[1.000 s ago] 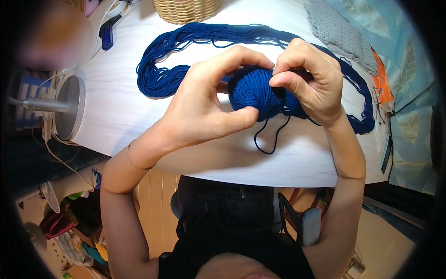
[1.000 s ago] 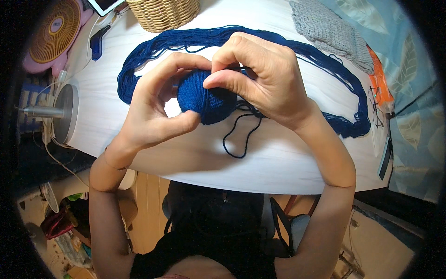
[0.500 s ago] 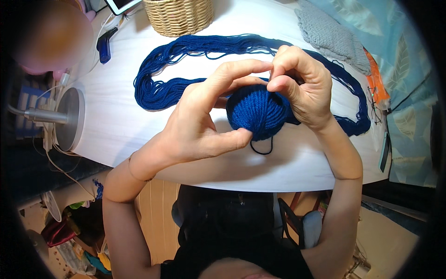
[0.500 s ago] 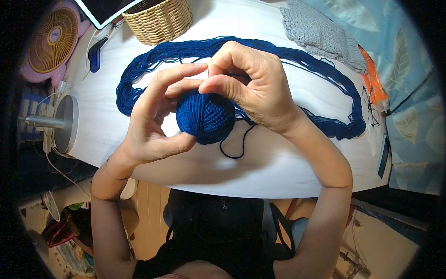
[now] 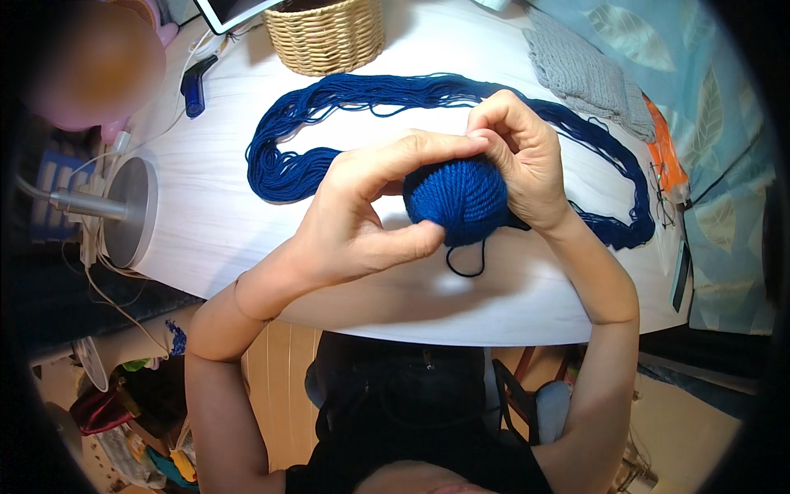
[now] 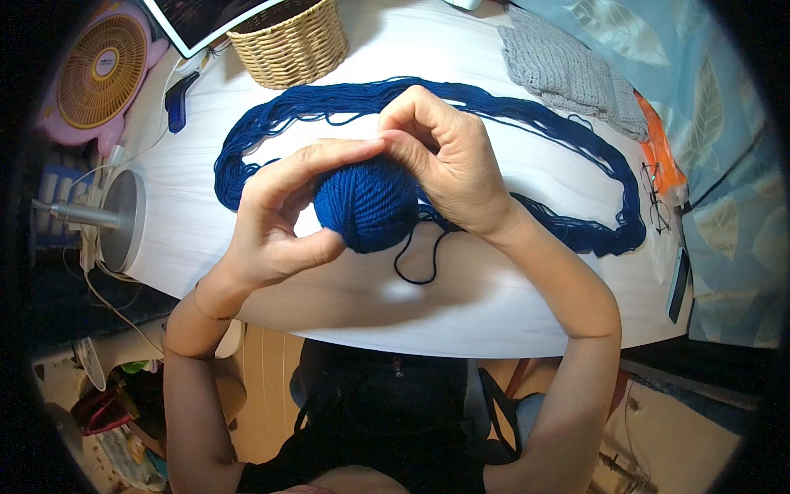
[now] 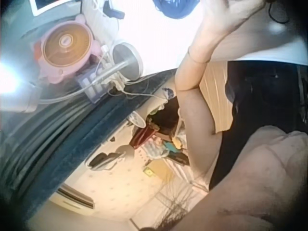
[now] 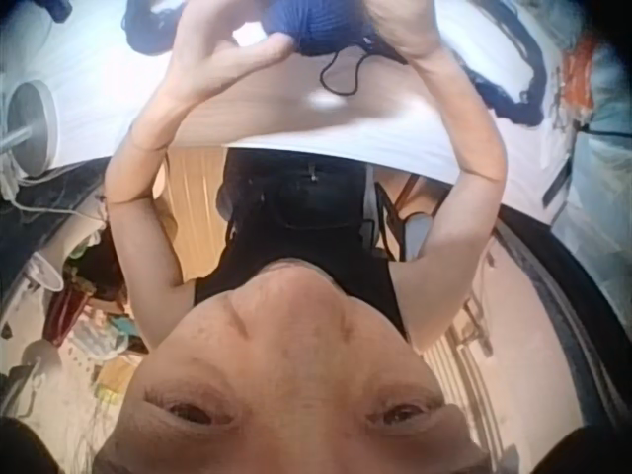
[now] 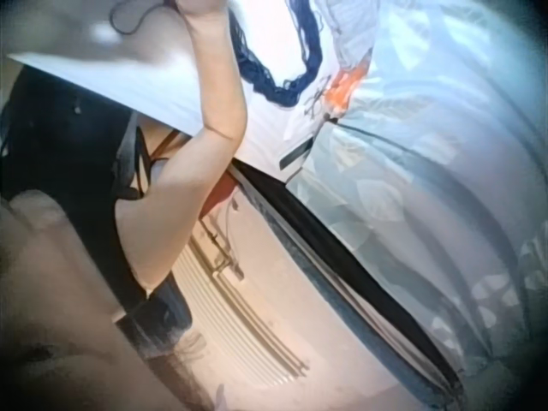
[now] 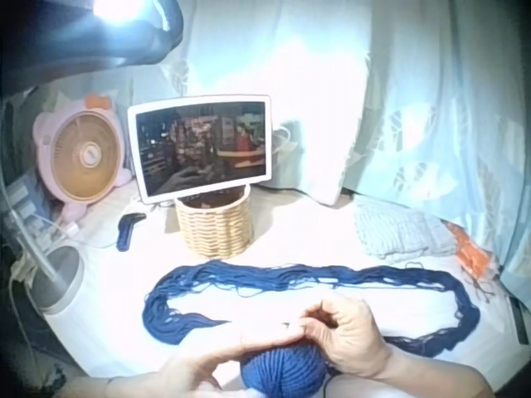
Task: The person winds blue yarn into a ball by hand while sitting at a desk. They pull lengths of yarn from a loop on the table and wrap them around the ball to increase its size.
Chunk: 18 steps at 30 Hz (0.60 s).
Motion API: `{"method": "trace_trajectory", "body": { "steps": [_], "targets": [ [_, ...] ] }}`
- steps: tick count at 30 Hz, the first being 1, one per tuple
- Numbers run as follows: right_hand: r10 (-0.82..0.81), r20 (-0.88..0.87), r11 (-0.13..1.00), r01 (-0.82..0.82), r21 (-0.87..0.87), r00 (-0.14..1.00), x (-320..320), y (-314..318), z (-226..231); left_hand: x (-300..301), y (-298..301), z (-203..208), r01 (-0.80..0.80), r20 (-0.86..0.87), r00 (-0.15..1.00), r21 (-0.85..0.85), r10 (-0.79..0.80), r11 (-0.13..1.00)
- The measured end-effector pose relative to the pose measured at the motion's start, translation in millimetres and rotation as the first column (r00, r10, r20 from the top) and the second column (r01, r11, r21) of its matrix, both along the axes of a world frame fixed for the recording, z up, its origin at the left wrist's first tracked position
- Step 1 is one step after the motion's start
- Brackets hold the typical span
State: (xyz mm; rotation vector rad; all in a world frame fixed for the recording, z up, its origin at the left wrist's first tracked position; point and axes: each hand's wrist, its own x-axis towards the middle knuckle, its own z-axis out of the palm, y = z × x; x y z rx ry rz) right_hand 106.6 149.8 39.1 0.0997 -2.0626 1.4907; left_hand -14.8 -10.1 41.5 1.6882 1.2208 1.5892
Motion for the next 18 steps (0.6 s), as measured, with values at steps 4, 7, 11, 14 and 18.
{"method": "trace_trajectory", "body": {
  "steps": [4,7,11,14,18],
  "targets": [
    [-0.059,0.027,0.998,0.059,-0.026,0.998,-4,0,-7,0,1,-1,-0.059,0.080,0.995,-0.015,0.060,0.998],
    [-0.085,0.073,0.996,0.088,-0.033,0.994,-5,-2,-17,1,4,-1,-0.102,0.149,0.984,-0.012,0.102,0.995],
    [-0.145,0.003,0.955,0.139,0.263,0.989,-8,-9,-15,-3,3,-3,-0.156,0.232,0.960,-0.012,0.154,0.988],
    [-0.107,0.244,0.915,0.000,0.404,0.964,5,-10,-1,-6,5,-4,-0.216,0.248,0.947,0.013,0.206,0.976],
    [-0.014,0.278,0.934,-0.087,0.347,0.960,5,-12,-3,-8,6,-7,-0.299,0.208,0.935,0.022,0.288,0.954]
  ]
}}
